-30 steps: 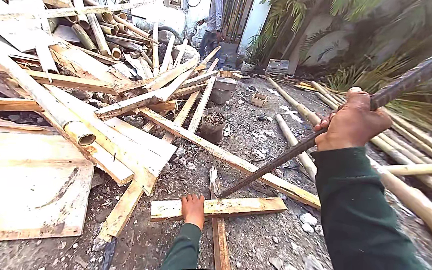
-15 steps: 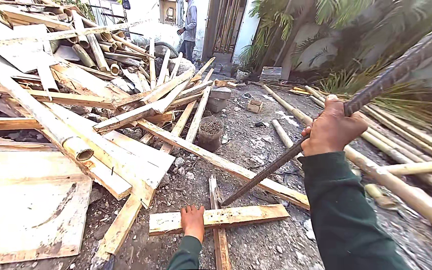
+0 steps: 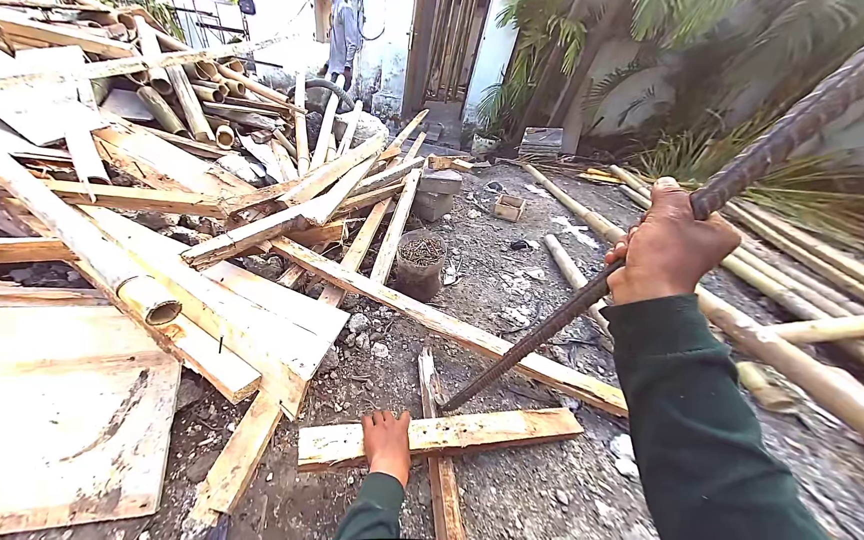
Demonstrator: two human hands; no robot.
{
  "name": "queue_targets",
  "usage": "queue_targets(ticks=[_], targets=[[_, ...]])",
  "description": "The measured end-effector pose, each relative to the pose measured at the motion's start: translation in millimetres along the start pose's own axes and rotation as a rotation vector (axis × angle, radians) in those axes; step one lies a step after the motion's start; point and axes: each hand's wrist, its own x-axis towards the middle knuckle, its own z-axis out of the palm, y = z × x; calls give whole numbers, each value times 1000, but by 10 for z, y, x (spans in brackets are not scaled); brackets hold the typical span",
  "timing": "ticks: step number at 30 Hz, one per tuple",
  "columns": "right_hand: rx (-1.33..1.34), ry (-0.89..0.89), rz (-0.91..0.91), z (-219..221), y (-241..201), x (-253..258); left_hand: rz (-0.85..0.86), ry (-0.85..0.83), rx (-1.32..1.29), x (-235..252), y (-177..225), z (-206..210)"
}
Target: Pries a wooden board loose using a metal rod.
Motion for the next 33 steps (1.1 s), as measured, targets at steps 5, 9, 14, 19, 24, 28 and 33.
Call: queue_targets(ticks=[5, 9, 14, 19, 24, 28, 33], targets=[[-5, 1, -14, 23, 0, -30, 8, 12, -6, 20, 23, 16], [-11, 18, -79, 98, 82, -64, 32, 21, -11, 22, 115, 30], [5, -14, -54, 118, 45, -135, 41, 23, -15, -8, 140, -14], [83, -67, -85, 51, -135, -180, 21, -9, -25, 25, -24, -23], [91, -70, -117, -5, -280, -202, 10, -8, 1, 33, -1, 9], [94, -62, -131, 20, -218, -202, 3, -7, 5, 23, 3, -3], [96, -49, -161, 39, -134, -176, -7, -9, 12, 8, 17, -17]])
